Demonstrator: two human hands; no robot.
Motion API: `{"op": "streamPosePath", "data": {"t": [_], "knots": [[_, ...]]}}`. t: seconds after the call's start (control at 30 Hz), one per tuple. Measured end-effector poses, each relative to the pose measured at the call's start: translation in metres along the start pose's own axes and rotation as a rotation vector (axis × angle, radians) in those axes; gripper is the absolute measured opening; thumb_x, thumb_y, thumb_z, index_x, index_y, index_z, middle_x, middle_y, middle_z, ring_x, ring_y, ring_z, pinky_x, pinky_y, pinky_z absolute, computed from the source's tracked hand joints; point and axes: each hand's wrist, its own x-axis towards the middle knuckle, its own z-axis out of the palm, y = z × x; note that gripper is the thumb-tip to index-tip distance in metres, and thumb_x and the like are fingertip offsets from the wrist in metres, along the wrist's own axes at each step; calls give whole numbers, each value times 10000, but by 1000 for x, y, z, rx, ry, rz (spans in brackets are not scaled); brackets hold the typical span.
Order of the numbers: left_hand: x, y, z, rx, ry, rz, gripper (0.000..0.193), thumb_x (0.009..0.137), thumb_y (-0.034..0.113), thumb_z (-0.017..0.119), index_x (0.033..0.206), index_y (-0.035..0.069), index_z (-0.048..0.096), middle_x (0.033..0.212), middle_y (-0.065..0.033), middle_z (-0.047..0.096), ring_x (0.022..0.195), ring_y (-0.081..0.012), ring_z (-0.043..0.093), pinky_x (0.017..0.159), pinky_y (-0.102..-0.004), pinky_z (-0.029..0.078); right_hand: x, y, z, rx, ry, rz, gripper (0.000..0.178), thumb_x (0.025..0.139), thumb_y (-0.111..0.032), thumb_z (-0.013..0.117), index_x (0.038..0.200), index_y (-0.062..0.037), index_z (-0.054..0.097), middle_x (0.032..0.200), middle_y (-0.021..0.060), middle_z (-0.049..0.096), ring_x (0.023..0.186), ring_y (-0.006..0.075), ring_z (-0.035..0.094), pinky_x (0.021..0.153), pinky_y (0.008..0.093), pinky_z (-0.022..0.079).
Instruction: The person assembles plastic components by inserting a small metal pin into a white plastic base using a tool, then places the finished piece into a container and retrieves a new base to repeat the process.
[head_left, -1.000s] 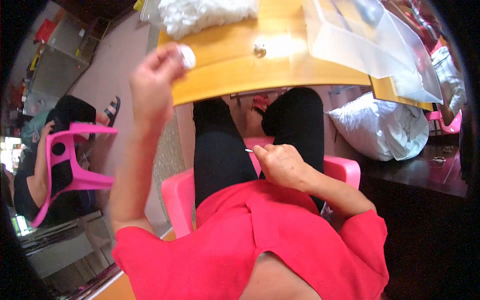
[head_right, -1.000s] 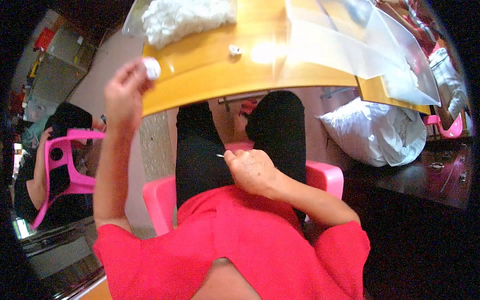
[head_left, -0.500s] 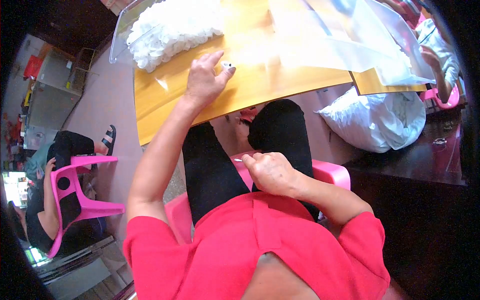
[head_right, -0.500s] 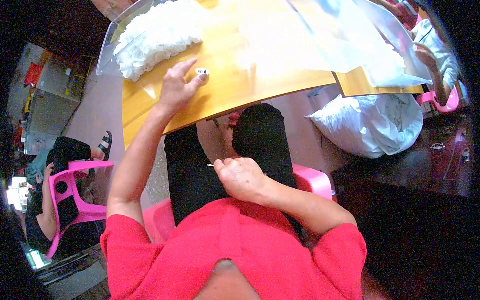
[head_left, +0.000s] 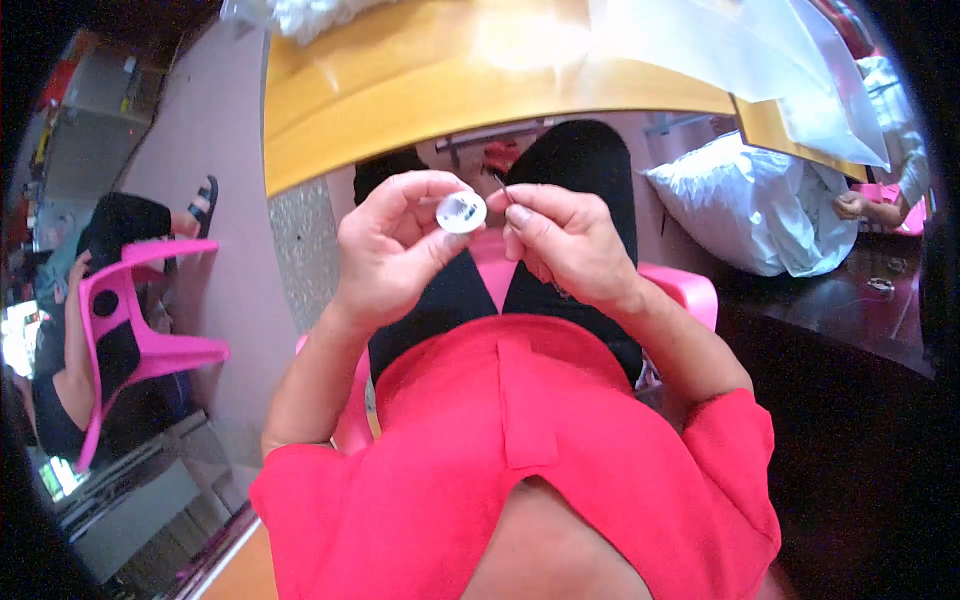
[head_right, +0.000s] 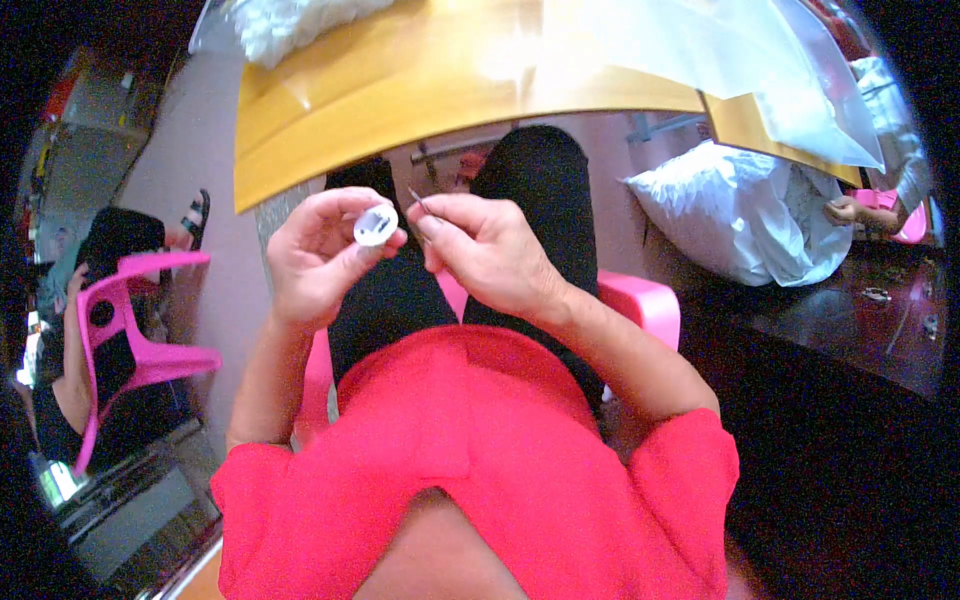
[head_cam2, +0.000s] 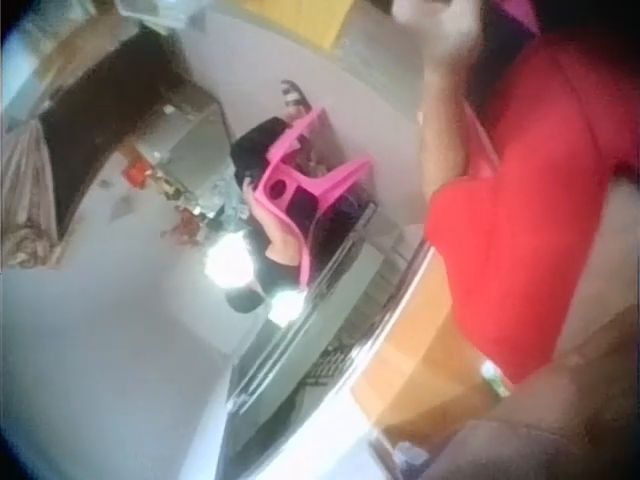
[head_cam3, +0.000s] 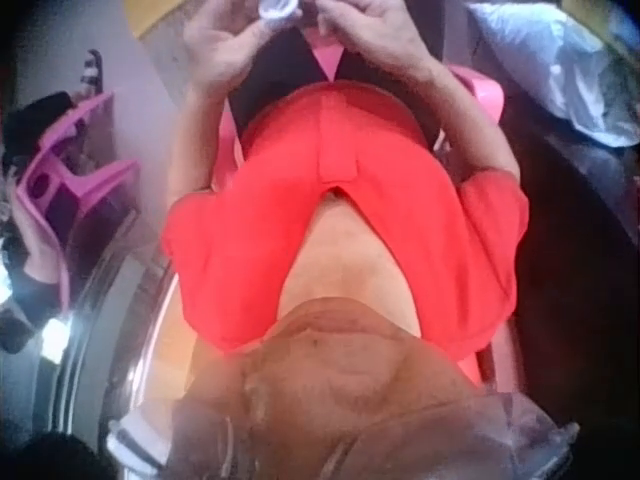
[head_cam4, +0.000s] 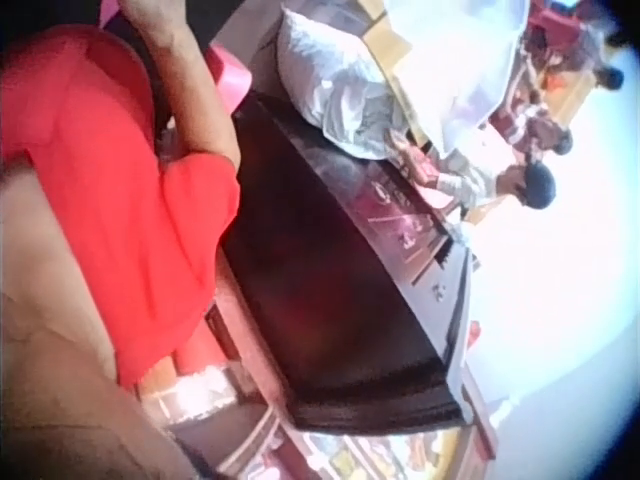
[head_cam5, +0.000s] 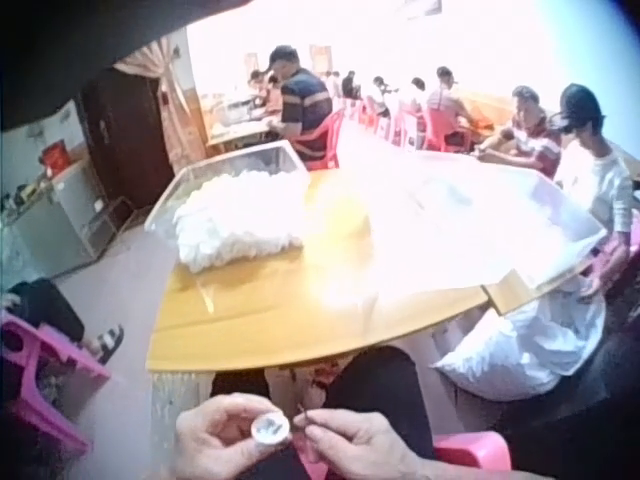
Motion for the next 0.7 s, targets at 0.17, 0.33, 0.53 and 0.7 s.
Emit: {"op": "streamPosePath", "data": {"t": [0.17,0.33,0.53,0.7], "knots": [[-51,5,11,-4,84,19,323,797,-128,623,1077,-35,490,1096,-138,564,1013,-195,587,893,-305,493,-18,-5,27,-35,-119,37,192,917,-135,567,1035,11,607,692,14,596,509,29,480,429,168,360],[-78,-1,15,-91,120,118,359,789,-120,634,1119,-39,519,1140,-156,545,1040,-200,562,886,-302,485,-36,-5,52,106,-68,63,143,877,-77,609,975,27,607,735,15,611,599,38,535,504,179,422],[-97,-4,9,-108,216,147,404,783,-86,662,1169,-40,553,1182,-144,535,1066,-201,547,890,-294,474,-41,5,76,116,-4,-10,132,870,-56,603,969,30,600,758,13,616,672,53,565,573,196,465],[-98,-4,1,-123,229,142,378,804,-75,646,1170,-43,558,1193,-147,553,1047,-197,571,903,-303,475,-34,7,77,154,-51,90,140,880,-59,560,987,26,590,736,20,619,646,51,552,536,197,439]]}}
